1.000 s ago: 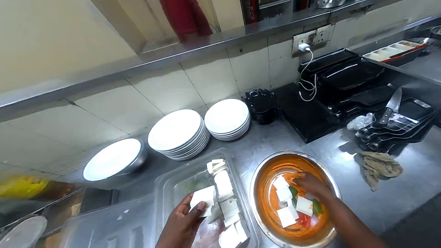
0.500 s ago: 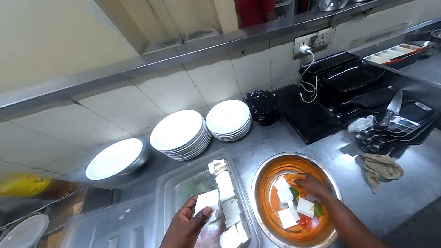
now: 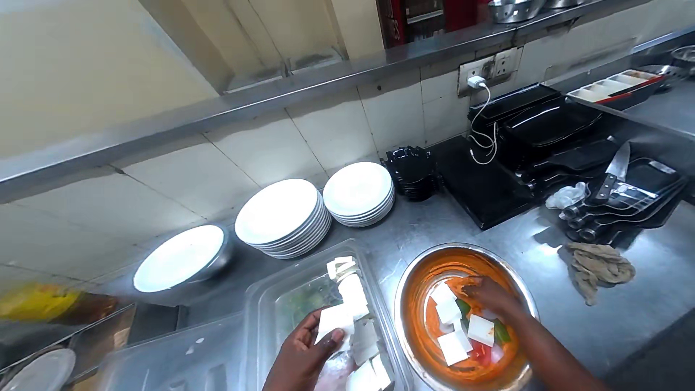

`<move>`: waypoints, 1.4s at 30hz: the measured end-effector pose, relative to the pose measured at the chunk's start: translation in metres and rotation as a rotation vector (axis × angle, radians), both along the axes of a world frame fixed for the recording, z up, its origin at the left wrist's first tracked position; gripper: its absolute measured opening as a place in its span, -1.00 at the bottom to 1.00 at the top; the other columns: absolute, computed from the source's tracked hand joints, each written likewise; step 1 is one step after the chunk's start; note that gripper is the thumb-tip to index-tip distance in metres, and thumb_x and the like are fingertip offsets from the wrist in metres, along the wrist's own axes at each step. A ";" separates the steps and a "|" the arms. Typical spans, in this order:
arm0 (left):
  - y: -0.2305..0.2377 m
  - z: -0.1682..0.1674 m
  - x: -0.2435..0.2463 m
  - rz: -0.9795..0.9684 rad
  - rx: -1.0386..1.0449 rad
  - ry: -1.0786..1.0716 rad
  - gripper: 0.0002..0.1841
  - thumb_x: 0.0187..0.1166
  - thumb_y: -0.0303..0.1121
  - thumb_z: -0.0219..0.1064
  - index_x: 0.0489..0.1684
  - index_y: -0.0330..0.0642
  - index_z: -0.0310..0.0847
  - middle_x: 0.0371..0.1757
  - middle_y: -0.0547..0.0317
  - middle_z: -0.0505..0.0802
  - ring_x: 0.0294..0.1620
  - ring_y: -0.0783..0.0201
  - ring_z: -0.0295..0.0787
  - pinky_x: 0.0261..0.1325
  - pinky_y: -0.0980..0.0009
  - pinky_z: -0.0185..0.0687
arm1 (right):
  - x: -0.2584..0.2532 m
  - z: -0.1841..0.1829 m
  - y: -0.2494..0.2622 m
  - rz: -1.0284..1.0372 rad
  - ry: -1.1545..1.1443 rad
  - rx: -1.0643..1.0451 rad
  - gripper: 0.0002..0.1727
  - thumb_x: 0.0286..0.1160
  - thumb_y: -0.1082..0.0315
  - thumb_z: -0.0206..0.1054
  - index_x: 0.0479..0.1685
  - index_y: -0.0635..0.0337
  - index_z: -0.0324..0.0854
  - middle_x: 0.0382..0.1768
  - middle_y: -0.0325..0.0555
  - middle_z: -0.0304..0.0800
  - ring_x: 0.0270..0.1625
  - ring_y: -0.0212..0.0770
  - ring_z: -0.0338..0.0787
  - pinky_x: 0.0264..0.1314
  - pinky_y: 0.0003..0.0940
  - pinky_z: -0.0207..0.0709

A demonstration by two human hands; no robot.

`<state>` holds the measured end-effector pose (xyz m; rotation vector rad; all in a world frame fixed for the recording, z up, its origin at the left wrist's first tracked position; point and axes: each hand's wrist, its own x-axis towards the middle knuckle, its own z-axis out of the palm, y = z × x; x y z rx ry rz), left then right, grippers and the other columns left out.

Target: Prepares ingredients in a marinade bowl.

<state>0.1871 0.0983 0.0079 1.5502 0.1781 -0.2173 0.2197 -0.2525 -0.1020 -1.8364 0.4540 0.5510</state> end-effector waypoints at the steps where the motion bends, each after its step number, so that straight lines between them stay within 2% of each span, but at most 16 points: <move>1: -0.005 0.001 0.002 -0.025 0.038 -0.004 -0.56 0.31 -0.55 0.38 0.22 -0.31 0.50 -0.10 0.18 0.86 -0.15 0.34 0.87 -0.03 0.40 0.85 | 0.000 0.000 0.000 0.003 0.003 -0.002 -0.66 0.71 0.28 0.28 0.29 0.31 0.67 0.18 0.14 0.74 0.17 -0.12 0.70 0.31 -0.11 0.52; 6: -0.052 -0.003 0.017 -0.243 0.179 0.003 -0.49 0.27 -0.47 0.54 0.27 -0.32 0.57 -0.05 0.12 0.88 -0.07 0.29 0.87 0.05 0.34 0.83 | 0.000 -0.001 0.000 -0.001 -0.005 0.010 -0.65 0.70 0.28 0.29 0.29 0.32 0.67 0.18 0.14 0.74 0.18 -0.12 0.71 0.32 -0.11 0.52; 10: -0.079 -0.019 0.028 -0.359 0.127 0.080 -0.51 0.34 -0.46 0.55 0.28 -0.31 0.57 -0.04 0.10 0.89 -0.05 0.29 0.87 0.09 0.37 0.82 | -0.001 -0.001 -0.001 -0.001 -0.002 0.013 -0.64 0.70 0.28 0.29 0.31 0.31 0.66 0.21 0.15 0.74 0.20 -0.11 0.71 0.34 -0.10 0.52; 25: -0.076 -0.027 0.033 -0.365 0.107 0.130 -0.52 0.36 -0.52 0.53 0.29 -0.34 0.55 -0.03 0.05 0.89 -0.05 0.26 0.88 0.09 0.36 0.82 | 0.000 0.000 -0.001 0.000 0.014 0.004 -0.63 0.71 0.26 0.29 0.31 0.32 0.66 0.21 0.18 0.74 0.21 -0.05 0.71 0.36 -0.04 0.51; 33: -0.087 -0.033 0.037 -0.430 0.203 0.135 -0.46 0.31 -0.42 0.60 0.31 -0.29 0.55 -0.06 0.09 0.89 -0.10 0.27 0.89 0.06 0.36 0.83 | 0.000 0.001 -0.001 -0.009 0.021 0.016 -0.65 0.71 0.28 0.28 0.31 0.31 0.65 0.19 0.15 0.73 0.19 -0.09 0.70 0.32 -0.09 0.51; 38: -0.094 -0.036 0.042 -0.461 0.274 0.142 -0.40 0.29 -0.36 0.64 0.34 -0.27 0.54 -0.03 0.11 0.89 -0.08 0.32 0.88 0.07 0.38 0.82 | 0.000 0.003 -0.001 0.003 0.032 0.002 -0.62 0.72 0.26 0.28 0.35 0.31 0.64 0.24 0.18 0.72 0.24 -0.05 0.70 0.37 -0.05 0.50; 42: -0.097 -0.039 0.044 -0.462 0.242 0.148 -0.42 0.33 -0.37 0.62 0.36 -0.30 0.52 -0.01 0.08 0.88 -0.06 0.31 0.87 0.09 0.37 0.81 | -0.001 0.002 -0.002 0.003 0.027 0.007 -0.63 0.72 0.26 0.27 0.33 0.31 0.64 0.21 0.17 0.72 0.20 -0.07 0.69 0.33 -0.05 0.50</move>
